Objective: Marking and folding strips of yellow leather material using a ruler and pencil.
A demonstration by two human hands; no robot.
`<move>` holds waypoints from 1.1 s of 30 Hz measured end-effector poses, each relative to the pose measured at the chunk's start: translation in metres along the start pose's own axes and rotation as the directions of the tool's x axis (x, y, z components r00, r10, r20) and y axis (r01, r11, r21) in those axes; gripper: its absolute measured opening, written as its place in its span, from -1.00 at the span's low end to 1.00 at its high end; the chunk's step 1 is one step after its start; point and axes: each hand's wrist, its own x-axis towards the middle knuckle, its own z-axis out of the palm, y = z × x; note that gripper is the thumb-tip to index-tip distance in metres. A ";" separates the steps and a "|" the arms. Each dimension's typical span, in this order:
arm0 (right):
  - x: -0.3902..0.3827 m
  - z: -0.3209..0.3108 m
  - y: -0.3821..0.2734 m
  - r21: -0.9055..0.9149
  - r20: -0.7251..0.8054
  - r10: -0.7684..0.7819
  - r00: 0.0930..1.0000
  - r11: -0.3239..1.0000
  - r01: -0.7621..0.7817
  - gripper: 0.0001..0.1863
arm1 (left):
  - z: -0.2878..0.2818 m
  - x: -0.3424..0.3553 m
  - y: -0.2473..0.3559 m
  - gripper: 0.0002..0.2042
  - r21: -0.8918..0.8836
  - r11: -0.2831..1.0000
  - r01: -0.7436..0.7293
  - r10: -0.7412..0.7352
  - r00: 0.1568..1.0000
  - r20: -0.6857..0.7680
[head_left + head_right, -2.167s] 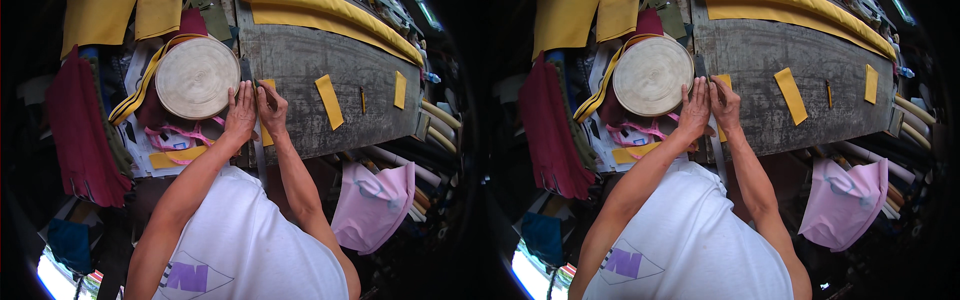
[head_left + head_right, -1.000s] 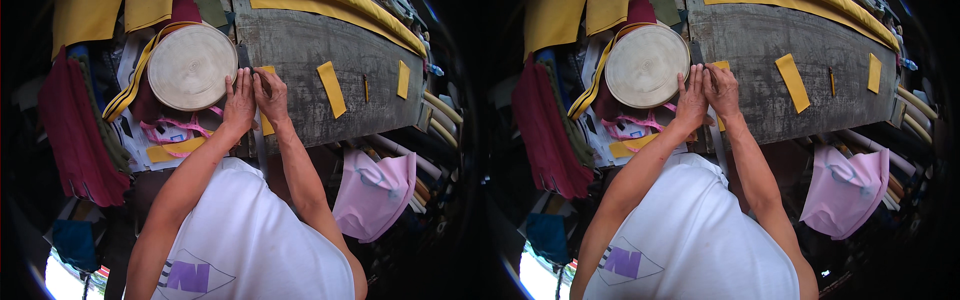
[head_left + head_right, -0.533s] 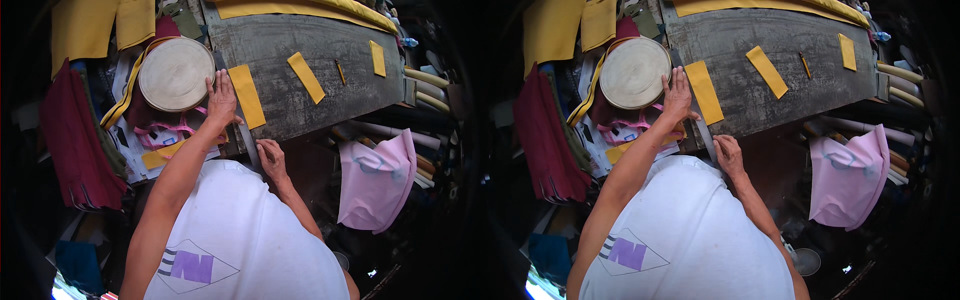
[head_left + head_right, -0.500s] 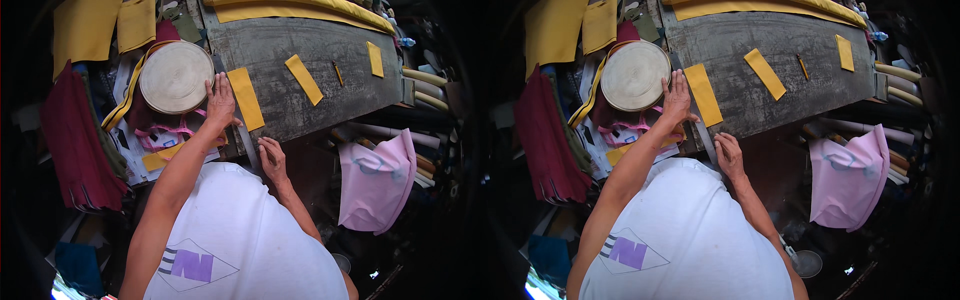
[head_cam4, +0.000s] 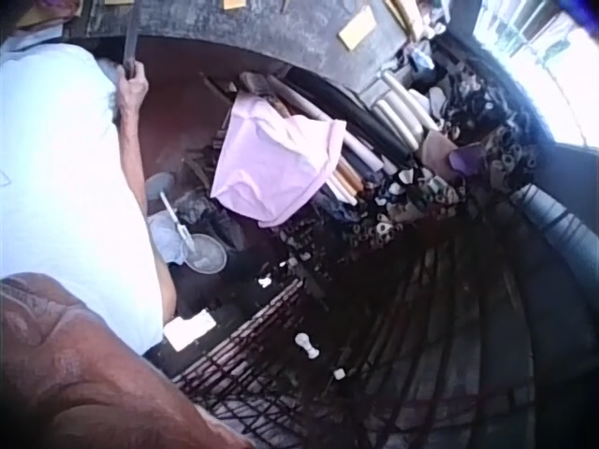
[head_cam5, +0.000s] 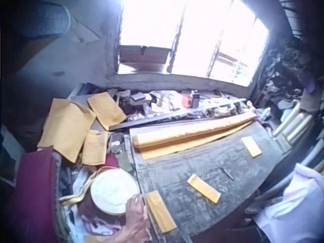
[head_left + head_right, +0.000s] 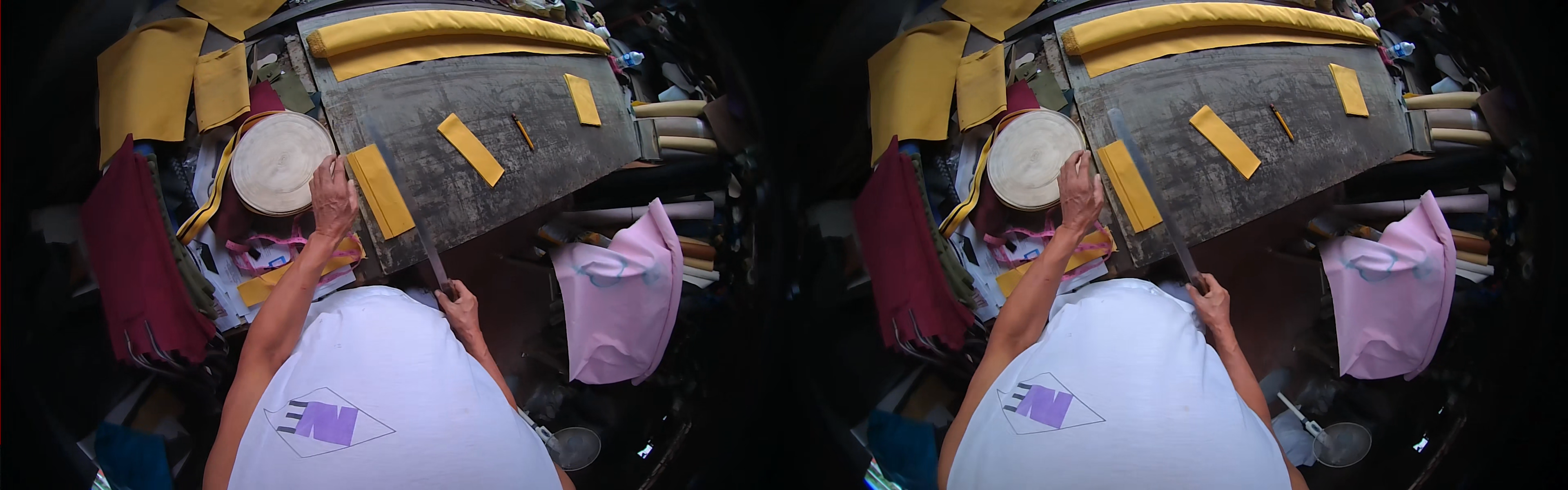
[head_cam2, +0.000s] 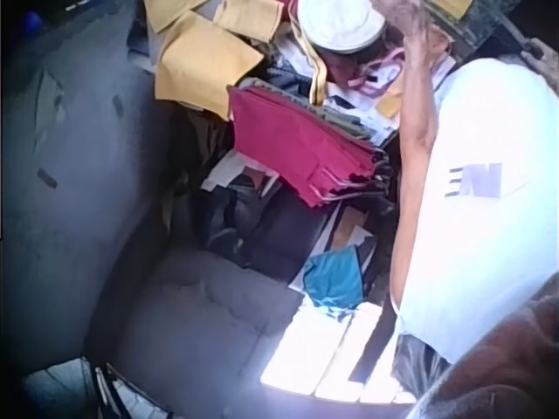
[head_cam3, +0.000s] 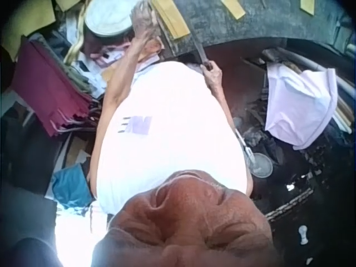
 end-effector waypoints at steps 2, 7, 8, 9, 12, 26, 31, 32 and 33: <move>0.013 -0.033 0.017 0.024 -0.102 -0.087 0.991 0.996 0.090 -0.62 | 0.004 -0.005 -0.004 -0.53 -0.126 0.990 0.064 -0.076 0.992 -0.097; 0.098 -0.134 0.040 -0.103 -0.354 -0.263 0.897 0.965 0.242 -0.59 | 0.033 -0.006 0.022 -0.56 -0.044 0.946 0.320 -0.320 0.947 -0.005; 0.122 -0.154 0.040 -0.168 -0.340 -0.296 0.893 0.953 0.252 -0.60 | 0.038 -0.004 0.028 -0.56 -0.006 0.912 0.410 -0.410 0.912 -0.011; 0.145 -0.172 0.038 -0.231 -0.326 -0.327 0.887 0.937 0.261 -0.60 | 0.043 -0.001 0.032 -0.57 0.030 0.869 0.493 -0.493 0.870 -0.020; 0.221 -0.218 0.045 -0.228 -0.283 -0.337 0.898 0.933 0.278 -0.58 | 0.062 0.003 0.031 -0.69 0.054 0.821 0.568 -0.561 0.821 -0.109; 0.344 -0.233 0.028 -0.650 -0.108 -0.621 0.776 0.635 0.417 -0.44 | 0.042 -0.057 0.066 -0.87 -0.363 0.555 0.748 -0.822 0.429 -0.374; 0.291 -0.189 -0.030 -0.457 0.099 -0.813 0.574 0.475 0.752 -0.53 | 0.047 -0.118 0.115 -0.84 -0.569 0.390 0.724 -0.920 0.328 -0.214; 0.275 -0.175 -0.044 -0.330 0.207 -0.829 0.519 0.440 0.835 -0.55 | 0.047 -0.130 0.130 -0.85 -0.570 0.342 0.747 -0.938 0.306 -0.162; 0.265 -0.161 -0.050 -0.253 0.288 -0.833 0.473 0.410 0.876 -0.58 | 0.049 -0.142 0.145 -0.85 -0.569 0.294 0.768 -0.953 0.284 -0.109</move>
